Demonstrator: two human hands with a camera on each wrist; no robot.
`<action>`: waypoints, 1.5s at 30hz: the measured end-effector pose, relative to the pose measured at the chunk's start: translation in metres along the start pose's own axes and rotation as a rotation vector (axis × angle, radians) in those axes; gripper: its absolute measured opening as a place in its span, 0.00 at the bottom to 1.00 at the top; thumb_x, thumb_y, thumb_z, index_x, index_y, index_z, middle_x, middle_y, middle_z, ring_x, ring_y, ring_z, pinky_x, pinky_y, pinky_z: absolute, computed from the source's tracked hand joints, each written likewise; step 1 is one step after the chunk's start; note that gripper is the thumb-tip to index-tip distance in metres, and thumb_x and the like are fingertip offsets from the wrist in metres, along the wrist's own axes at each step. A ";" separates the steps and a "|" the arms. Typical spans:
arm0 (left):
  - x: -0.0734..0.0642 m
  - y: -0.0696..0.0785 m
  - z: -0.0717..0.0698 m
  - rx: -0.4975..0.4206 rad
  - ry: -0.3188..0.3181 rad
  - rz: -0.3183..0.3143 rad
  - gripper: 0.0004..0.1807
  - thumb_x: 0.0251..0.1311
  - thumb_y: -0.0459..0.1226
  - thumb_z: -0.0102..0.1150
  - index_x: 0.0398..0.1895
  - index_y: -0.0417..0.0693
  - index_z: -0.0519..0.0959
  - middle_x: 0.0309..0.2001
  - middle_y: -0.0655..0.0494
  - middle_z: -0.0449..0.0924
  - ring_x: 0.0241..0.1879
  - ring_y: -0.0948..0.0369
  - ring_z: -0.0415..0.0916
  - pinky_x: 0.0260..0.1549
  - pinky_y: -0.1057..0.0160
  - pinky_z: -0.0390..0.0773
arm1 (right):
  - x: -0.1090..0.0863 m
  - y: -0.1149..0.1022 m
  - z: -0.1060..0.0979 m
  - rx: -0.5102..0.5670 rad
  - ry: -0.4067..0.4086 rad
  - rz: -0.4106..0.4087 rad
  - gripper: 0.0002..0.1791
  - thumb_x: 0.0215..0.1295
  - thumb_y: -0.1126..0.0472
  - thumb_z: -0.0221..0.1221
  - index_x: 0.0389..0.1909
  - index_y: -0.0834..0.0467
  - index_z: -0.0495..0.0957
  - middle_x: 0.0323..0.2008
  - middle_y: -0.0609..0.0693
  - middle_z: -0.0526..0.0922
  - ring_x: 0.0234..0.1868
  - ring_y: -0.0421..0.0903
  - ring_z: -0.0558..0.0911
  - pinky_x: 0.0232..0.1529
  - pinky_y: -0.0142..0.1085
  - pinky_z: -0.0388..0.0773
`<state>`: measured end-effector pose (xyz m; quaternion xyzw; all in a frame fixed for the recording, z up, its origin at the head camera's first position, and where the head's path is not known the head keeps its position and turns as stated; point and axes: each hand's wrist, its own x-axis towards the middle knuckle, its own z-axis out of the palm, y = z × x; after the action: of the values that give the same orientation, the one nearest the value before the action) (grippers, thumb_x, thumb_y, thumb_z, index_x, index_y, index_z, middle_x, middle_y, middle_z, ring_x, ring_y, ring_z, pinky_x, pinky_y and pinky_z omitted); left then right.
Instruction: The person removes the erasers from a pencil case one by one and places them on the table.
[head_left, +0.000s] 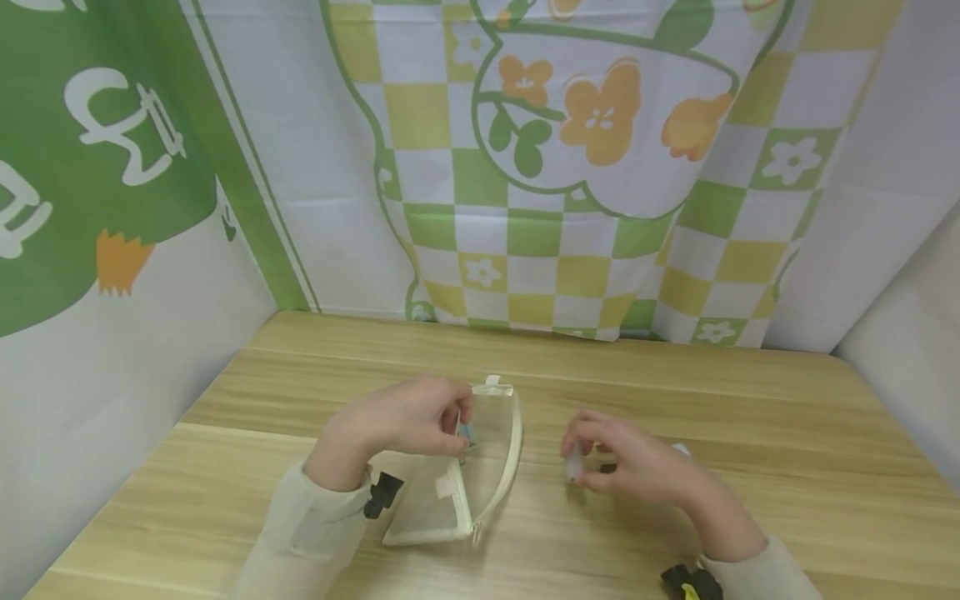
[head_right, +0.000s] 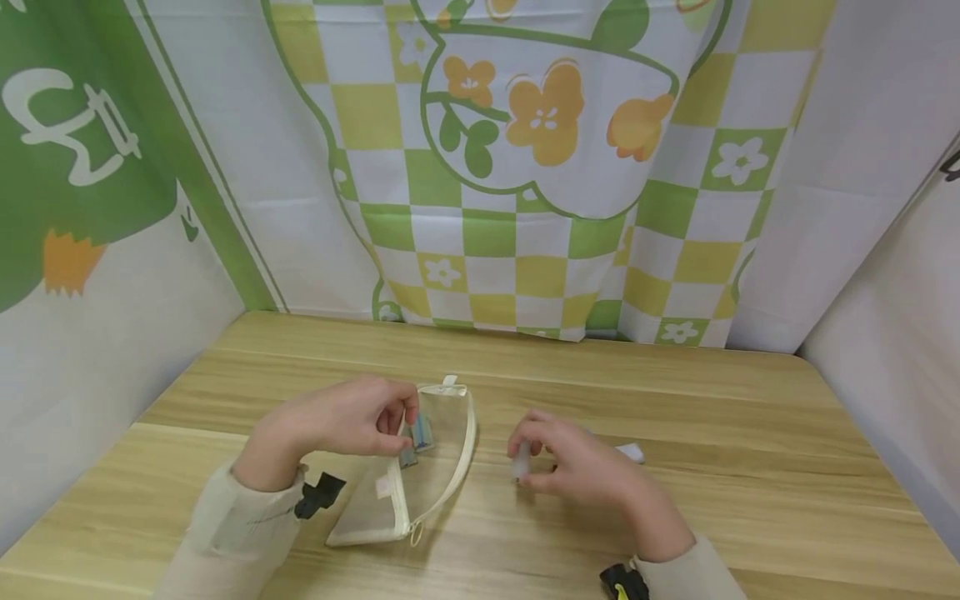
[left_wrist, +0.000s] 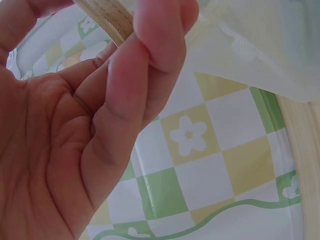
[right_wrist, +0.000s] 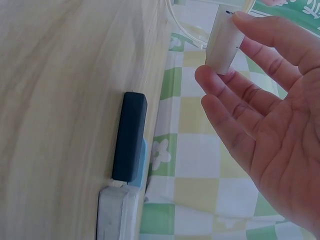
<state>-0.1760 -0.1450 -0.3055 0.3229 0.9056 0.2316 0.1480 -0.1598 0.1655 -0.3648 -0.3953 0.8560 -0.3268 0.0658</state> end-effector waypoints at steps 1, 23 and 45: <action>0.000 0.000 0.000 0.000 0.000 0.000 0.09 0.56 0.37 0.63 0.38 0.44 0.78 0.25 0.61 0.75 0.25 0.65 0.71 0.28 0.66 0.74 | -0.001 0.000 0.000 -0.006 0.000 0.001 0.11 0.61 0.62 0.66 0.43 0.54 0.78 0.43 0.41 0.77 0.44 0.37 0.77 0.49 0.41 0.82; -0.001 -0.001 0.002 0.006 -0.006 0.010 0.09 0.56 0.37 0.63 0.38 0.45 0.78 0.25 0.61 0.76 0.25 0.66 0.71 0.28 0.67 0.74 | -0.020 0.002 -0.003 -0.063 0.012 0.081 0.12 0.60 0.60 0.67 0.43 0.48 0.78 0.43 0.37 0.76 0.44 0.34 0.77 0.47 0.37 0.79; 0.002 -0.001 0.001 0.014 -0.008 0.016 0.09 0.56 0.37 0.64 0.38 0.45 0.78 0.25 0.61 0.76 0.25 0.65 0.72 0.28 0.66 0.75 | -0.041 0.012 -0.006 -0.064 0.022 -0.031 0.11 0.60 0.60 0.67 0.42 0.47 0.78 0.42 0.39 0.76 0.42 0.33 0.76 0.42 0.33 0.79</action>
<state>-0.1775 -0.1444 -0.3070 0.3319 0.9041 0.2252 0.1475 -0.1423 0.2038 -0.3733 -0.4070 0.8603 -0.3046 0.0388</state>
